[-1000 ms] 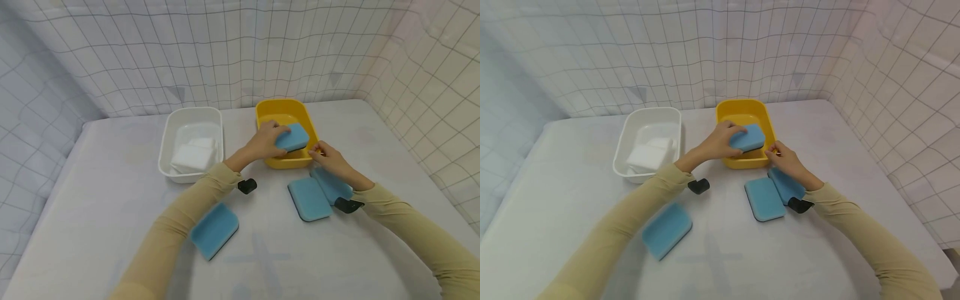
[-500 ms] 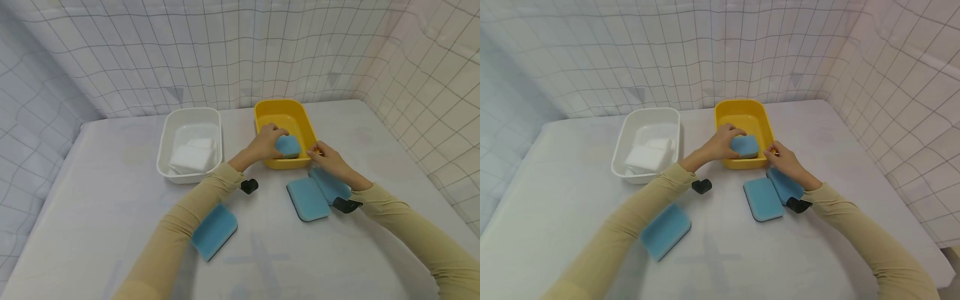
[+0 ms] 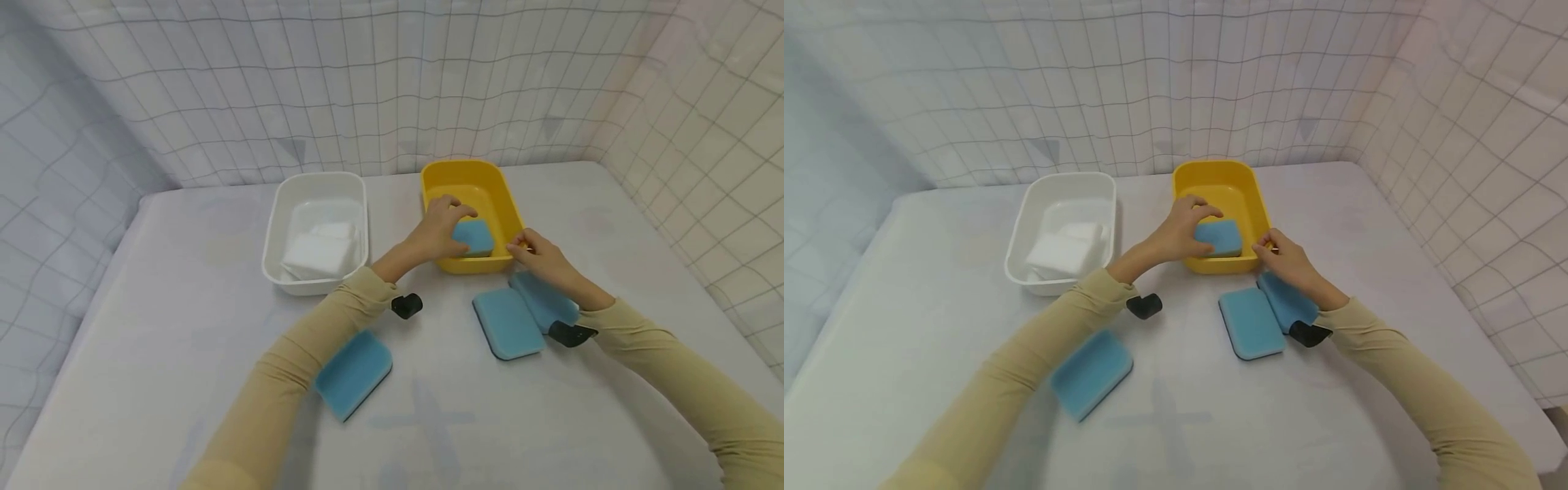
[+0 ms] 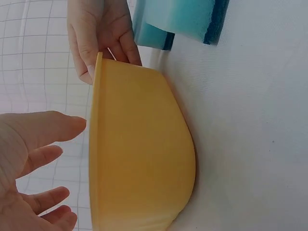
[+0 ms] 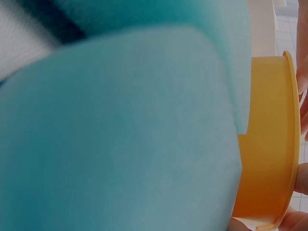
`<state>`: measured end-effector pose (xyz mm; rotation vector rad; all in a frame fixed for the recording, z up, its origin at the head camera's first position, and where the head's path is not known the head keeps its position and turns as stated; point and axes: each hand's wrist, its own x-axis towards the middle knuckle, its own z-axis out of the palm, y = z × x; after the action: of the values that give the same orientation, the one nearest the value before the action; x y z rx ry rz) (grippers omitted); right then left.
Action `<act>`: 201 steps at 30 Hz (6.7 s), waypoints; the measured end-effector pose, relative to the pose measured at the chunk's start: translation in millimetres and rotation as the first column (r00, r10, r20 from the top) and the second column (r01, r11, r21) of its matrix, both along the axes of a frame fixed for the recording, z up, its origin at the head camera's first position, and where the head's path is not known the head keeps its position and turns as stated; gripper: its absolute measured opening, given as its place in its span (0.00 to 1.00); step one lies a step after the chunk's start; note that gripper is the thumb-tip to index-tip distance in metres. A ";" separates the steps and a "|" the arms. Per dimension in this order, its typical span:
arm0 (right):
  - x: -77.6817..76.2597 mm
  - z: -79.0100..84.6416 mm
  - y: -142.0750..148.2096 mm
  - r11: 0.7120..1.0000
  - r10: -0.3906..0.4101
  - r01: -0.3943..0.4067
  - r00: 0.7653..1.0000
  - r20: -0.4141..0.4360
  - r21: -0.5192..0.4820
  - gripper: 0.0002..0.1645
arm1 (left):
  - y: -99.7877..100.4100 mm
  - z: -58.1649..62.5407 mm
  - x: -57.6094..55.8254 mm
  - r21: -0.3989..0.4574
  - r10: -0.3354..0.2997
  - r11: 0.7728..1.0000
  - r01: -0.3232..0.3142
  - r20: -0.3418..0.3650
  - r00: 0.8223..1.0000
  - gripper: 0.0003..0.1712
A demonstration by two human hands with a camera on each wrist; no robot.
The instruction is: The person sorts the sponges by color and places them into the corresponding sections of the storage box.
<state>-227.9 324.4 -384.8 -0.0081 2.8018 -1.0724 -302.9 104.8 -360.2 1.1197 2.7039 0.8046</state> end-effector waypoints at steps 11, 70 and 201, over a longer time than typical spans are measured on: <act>0.8 0.9 -0.7 1.000 0.002 -0.002 1.000 0.001 -0.017 0.23 | -13.7 11.8 13.7 0.005 -0.006 1.000 0.006 -0.005 1.000 0.31; 5.6 3.6 -1.5 0.999 0.028 -0.028 1.000 0.001 -0.023 0.22 | -174.4 -13.6 136.2 0.020 -0.075 0.997 0.072 0.252 0.965 0.34; 3.3 -3.5 0.4 0.998 0.013 -0.016 0.999 -0.047 -0.057 0.21 | -3.8 -4.5 -13.5 0.089 0.365 0.923 -0.375 0.108 0.925 0.47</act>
<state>-224.7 324.8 -388.3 -0.0599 2.8059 -1.1637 -316.4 101.0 -364.7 0.5690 2.8636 1.0340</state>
